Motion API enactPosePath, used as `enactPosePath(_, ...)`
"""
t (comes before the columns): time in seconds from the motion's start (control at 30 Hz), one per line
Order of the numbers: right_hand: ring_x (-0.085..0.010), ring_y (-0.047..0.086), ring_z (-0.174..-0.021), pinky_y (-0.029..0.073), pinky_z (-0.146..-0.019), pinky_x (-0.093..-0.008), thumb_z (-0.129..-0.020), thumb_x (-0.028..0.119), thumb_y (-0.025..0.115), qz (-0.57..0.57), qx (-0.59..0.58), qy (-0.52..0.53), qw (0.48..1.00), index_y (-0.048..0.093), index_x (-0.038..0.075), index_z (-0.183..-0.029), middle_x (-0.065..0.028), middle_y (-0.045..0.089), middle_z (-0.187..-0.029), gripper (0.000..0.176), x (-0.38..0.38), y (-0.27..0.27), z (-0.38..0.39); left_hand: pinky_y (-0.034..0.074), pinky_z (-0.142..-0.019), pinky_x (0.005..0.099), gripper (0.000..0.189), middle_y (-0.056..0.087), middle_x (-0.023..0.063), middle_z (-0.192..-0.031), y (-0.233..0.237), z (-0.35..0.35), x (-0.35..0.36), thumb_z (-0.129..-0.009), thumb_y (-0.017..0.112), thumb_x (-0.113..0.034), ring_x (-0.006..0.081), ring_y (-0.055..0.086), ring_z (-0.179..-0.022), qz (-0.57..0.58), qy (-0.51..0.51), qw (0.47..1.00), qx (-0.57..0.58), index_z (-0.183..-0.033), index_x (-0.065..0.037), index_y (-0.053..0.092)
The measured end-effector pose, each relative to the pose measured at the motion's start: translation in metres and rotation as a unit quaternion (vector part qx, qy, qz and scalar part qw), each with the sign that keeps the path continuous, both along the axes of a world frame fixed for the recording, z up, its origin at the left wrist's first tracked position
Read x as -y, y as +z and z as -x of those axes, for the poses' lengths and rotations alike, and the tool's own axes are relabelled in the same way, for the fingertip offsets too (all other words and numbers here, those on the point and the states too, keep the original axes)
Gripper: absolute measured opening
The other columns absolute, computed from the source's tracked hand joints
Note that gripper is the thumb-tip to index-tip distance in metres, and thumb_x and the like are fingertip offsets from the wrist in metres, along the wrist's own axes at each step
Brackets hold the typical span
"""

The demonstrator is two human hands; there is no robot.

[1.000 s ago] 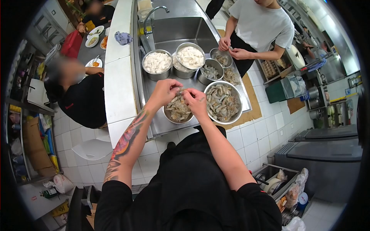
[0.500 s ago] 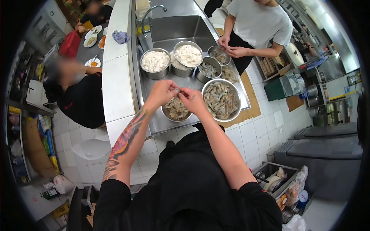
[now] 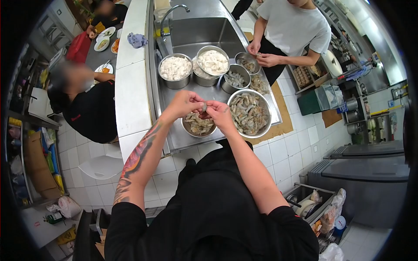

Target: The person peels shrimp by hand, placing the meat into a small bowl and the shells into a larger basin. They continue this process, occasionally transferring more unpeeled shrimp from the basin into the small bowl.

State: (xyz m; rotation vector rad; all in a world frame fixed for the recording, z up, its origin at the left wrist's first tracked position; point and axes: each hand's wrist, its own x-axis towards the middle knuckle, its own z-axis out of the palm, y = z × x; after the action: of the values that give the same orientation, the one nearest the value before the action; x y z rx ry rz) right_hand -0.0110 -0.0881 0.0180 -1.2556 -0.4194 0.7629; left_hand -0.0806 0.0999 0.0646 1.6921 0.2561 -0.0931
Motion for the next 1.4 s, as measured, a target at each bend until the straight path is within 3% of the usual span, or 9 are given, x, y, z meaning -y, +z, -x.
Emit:
enactPosePath(0.33, -0.0183, 0.074, -0.078, 0.062, -0.071, -0.0296, -0.099, 0.008, 0.057, -0.005, -0.087, -0.003, 0.996, 0.069, -0.006, -0.109, -0.0119, 0.075, -0.094, 0.021, 0.003, -0.004, -0.008, 0.055, -0.070, 0.0249, 0.020, 0.075, 0.0073, -0.090, -0.004, -0.003, 0.002, -0.091, 0.070, -0.002, 0.0094, 0.068, -0.078, -0.020, -0.020, 0.999, 0.041, -0.109, 0.004, 0.075)
enactPosePath(0.6, -0.0147, 0.075, -0.079, 0.058, -0.071, -0.0310, -0.092, 0.012, 0.066, 0.191, 0.327, -0.050, 0.924, 0.071, -0.003, -0.115, -0.0107, 0.077, -0.087, 0.028, -0.010, 0.018, -0.005, 0.056, -0.069, 0.0288, 0.020, 0.077, 0.0112, -0.084, -0.004, -0.004, 0.003, -0.088, 0.073, -0.008, 0.0123, 0.071, -0.074, -0.180, 0.043, 0.980, 0.079, -0.103, 0.004, 0.076)
enactPosePath(0.77, -0.0152, 0.074, -0.074, 0.059, -0.068, -0.0310, -0.095, 0.011, 0.063, 0.155, 0.270, -0.044, 0.949, 0.072, -0.002, -0.115, -0.0101, 0.077, -0.085, 0.025, -0.011, 0.016, 0.000, 0.057, -0.072, 0.0304, 0.022, 0.077, 0.0137, -0.086, -0.001, 0.000, 0.001, -0.085, 0.076, -0.011, 0.0156, 0.072, -0.076, -0.214, 0.025, 0.968, 0.125, -0.102, 0.003, 0.077)
enactPosePath(0.87, -0.0192, 0.075, -0.077, 0.062, -0.071, -0.0295, -0.102, 0.006, 0.050, 0.058, 0.052, -0.018, 0.997, 0.067, -0.009, -0.117, -0.0115, 0.073, -0.091, 0.027, -0.008, 0.003, -0.004, 0.057, -0.073, 0.0310, 0.021, 0.077, 0.0137, -0.085, -0.003, 0.000, 0.002, -0.084, 0.077, -0.011, 0.0158, 0.072, -0.077, -0.197, 0.023, 0.972, 0.127, -0.102, 0.001, 0.077)
enactPosePath(1.03, -0.0184, 0.074, -0.082, 0.063, -0.076, -0.0309, -0.103, 0.007, 0.051, 0.024, 0.024, -0.009, 0.999, 0.063, -0.010, -0.121, -0.0116, 0.073, -0.101, 0.027, -0.003, -0.002, -0.007, 0.056, -0.072, 0.0317, 0.019, 0.077, 0.0126, -0.085, 0.003, 0.002, 0.005, -0.085, 0.077, -0.011, 0.0151, 0.071, -0.076, -0.163, 0.021, 0.979, 0.117, -0.101, 0.000, 0.077)
enactPosePath(1.1, -0.0180, 0.074, -0.082, 0.062, -0.075, -0.0296, -0.102, 0.008, 0.055, 0.031, 0.059, -0.040, 0.997, 0.063, -0.009, -0.121, -0.0110, 0.073, -0.100, 0.026, -0.004, -0.001, -0.008, 0.056, -0.071, 0.0320, 0.019, 0.076, 0.0137, -0.085, -0.003, -0.001, 0.006, -0.084, 0.077, -0.011, 0.0169, 0.072, -0.076, -0.173, 0.039, 0.975, 0.136, -0.100, 0.000, 0.077)
enactPosePath(1.17, -0.0167, 0.074, -0.081, 0.060, -0.074, -0.0297, -0.100, 0.011, 0.062, 0.061, 0.109, -0.055, 0.991, 0.066, -0.008, -0.117, -0.0120, 0.075, -0.097, 0.025, -0.007, -0.002, -0.007, 0.055, -0.072, 0.0389, 0.017, 0.074, 0.0196, -0.084, 0.001, 0.002, 0.008, -0.082, 0.074, -0.012, 0.0322, 0.073, -0.076, -0.208, 0.057, 0.966, 0.143, -0.094, 0.001, 0.075)
enactPosePath(1.23, -0.0159, 0.074, -0.079, 0.059, -0.072, -0.0309, -0.097, 0.011, 0.065, 0.142, 0.293, -0.069, 0.943, 0.069, -0.006, -0.112, -0.0139, 0.077, -0.091, 0.023, -0.010, 0.006, -0.004, 0.055, -0.072, 0.0400, 0.017, 0.073, 0.0207, -0.085, 0.007, 0.004, 0.011, -0.082, 0.074, -0.012, 0.0348, 0.072, -0.077, -0.233, 0.055, 0.960, 0.148, -0.093, 0.001, 0.075)
enactPosePath(1.4, -0.0160, 0.074, -0.076, 0.059, -0.071, -0.0314, -0.096, 0.009, 0.063, 0.224, 0.377, -0.054, 0.897, 0.070, -0.006, -0.108, -0.0151, 0.077, -0.087, 0.021, -0.012, 0.020, -0.005, 0.055, -0.070, 0.0388, 0.017, 0.074, 0.0195, -0.086, -0.001, 0.003, 0.010, -0.085, 0.074, -0.012, 0.0344, 0.072, -0.077, -0.266, 0.039, 0.945, 0.188, -0.099, -0.002, 0.077)
